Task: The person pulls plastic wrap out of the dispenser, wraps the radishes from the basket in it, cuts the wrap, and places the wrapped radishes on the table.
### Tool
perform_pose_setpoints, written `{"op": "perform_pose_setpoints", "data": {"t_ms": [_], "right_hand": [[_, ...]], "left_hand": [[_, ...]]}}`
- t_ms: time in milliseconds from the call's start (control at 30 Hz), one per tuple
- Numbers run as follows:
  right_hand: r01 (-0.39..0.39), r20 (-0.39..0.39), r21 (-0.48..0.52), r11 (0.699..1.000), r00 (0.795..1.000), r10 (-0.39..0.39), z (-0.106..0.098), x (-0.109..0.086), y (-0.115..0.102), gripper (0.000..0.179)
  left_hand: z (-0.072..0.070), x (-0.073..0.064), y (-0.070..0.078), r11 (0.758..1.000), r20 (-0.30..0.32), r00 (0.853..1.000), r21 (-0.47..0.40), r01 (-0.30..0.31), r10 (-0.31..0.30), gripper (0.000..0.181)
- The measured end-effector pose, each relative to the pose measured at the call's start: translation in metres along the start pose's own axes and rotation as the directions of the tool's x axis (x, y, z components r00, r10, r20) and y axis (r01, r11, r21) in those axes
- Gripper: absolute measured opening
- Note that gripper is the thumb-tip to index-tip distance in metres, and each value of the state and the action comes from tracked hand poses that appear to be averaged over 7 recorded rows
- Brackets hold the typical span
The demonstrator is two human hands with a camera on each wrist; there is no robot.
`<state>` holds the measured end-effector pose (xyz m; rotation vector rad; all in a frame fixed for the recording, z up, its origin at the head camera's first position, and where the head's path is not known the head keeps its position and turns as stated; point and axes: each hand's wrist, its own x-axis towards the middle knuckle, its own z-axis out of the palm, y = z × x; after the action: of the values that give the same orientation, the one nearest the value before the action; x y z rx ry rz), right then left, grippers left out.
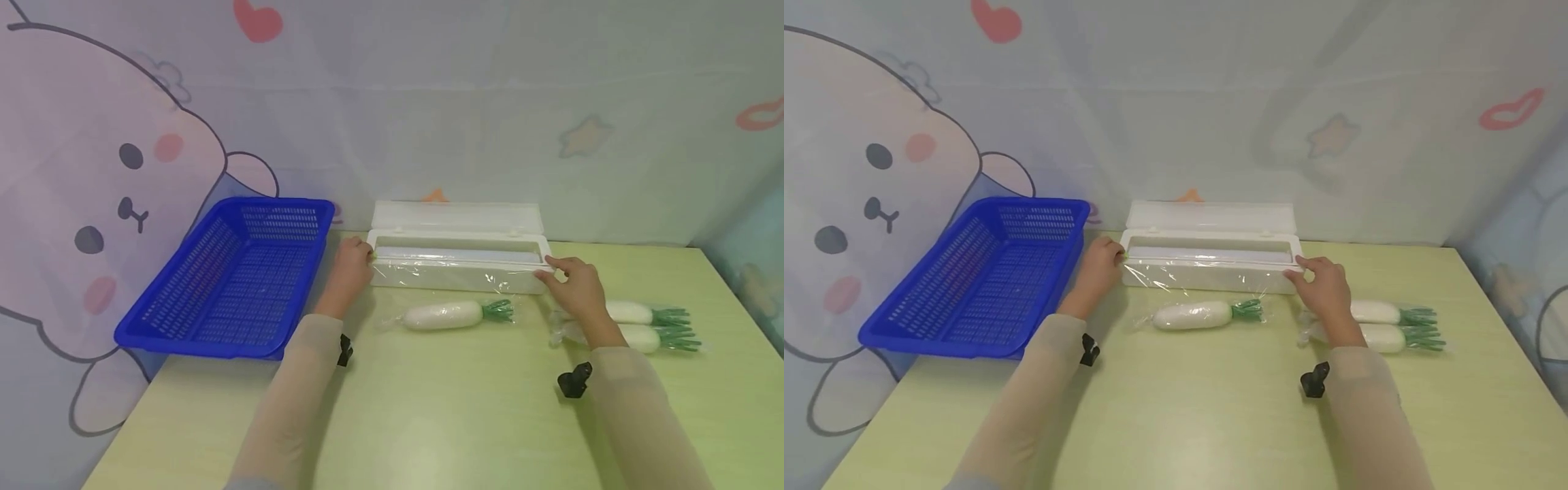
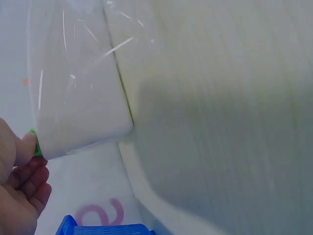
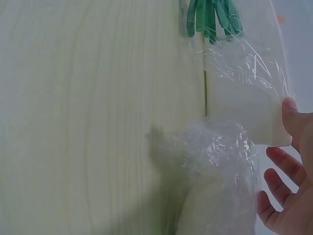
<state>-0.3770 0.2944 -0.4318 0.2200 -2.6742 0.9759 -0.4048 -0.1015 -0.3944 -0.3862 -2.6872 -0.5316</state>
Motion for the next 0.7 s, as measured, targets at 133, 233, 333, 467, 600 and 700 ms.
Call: {"op": "perform_pose_setpoints", "data": {"t_ms": [133, 233, 333, 467, 600, 700], "right_hand": [[0.012, 0.054, -0.016, 1.000, 0.998, -0.011, -0.001, -0.001, 0.001, 0.058], [0.017, 0.085, -0.021, 1.000, 0.996, -0.015, -0.004, -0.001, -0.001, 0.060], [0.045, 0.075, -0.014, 0.999, 0.996, -0.044, -0.007, -0.001, -0.005, 0.057], [0.110, 0.027, -0.009, 0.994, 0.994, -0.110, -0.008, 0.001, -0.014, 0.046], [0.137, 0.007, -0.034, 0.990, 0.991, -0.137, -0.007, 0.001, -0.022, 0.037], [0.142, 0.001, -0.073, 0.987, 0.990, -0.142, -0.004, 0.002, -0.024, 0.033]], "left_hand": [[0.000, -0.005, 0.006, 1.000, -0.021, 1.000, 0.007, 0.016, -0.016, 0.021], [0.002, -0.008, 0.011, 0.997, -0.058, 0.996, 0.048, -0.067, 0.070, 0.024], [0.004, -0.009, 0.017, 0.981, -0.096, 0.978, 0.083, -0.177, 0.184, 0.023], [0.007, -0.008, 0.025, 0.967, -0.088, 0.967, 0.112, -0.228, 0.239, 0.021], [0.011, -0.007, 0.027, 0.970, -0.048, 0.976, 0.137, -0.202, 0.210, 0.020], [0.014, -0.007, 0.027, 0.970, -0.037, 0.979, 0.148, -0.192, 0.200, 0.017]]}}
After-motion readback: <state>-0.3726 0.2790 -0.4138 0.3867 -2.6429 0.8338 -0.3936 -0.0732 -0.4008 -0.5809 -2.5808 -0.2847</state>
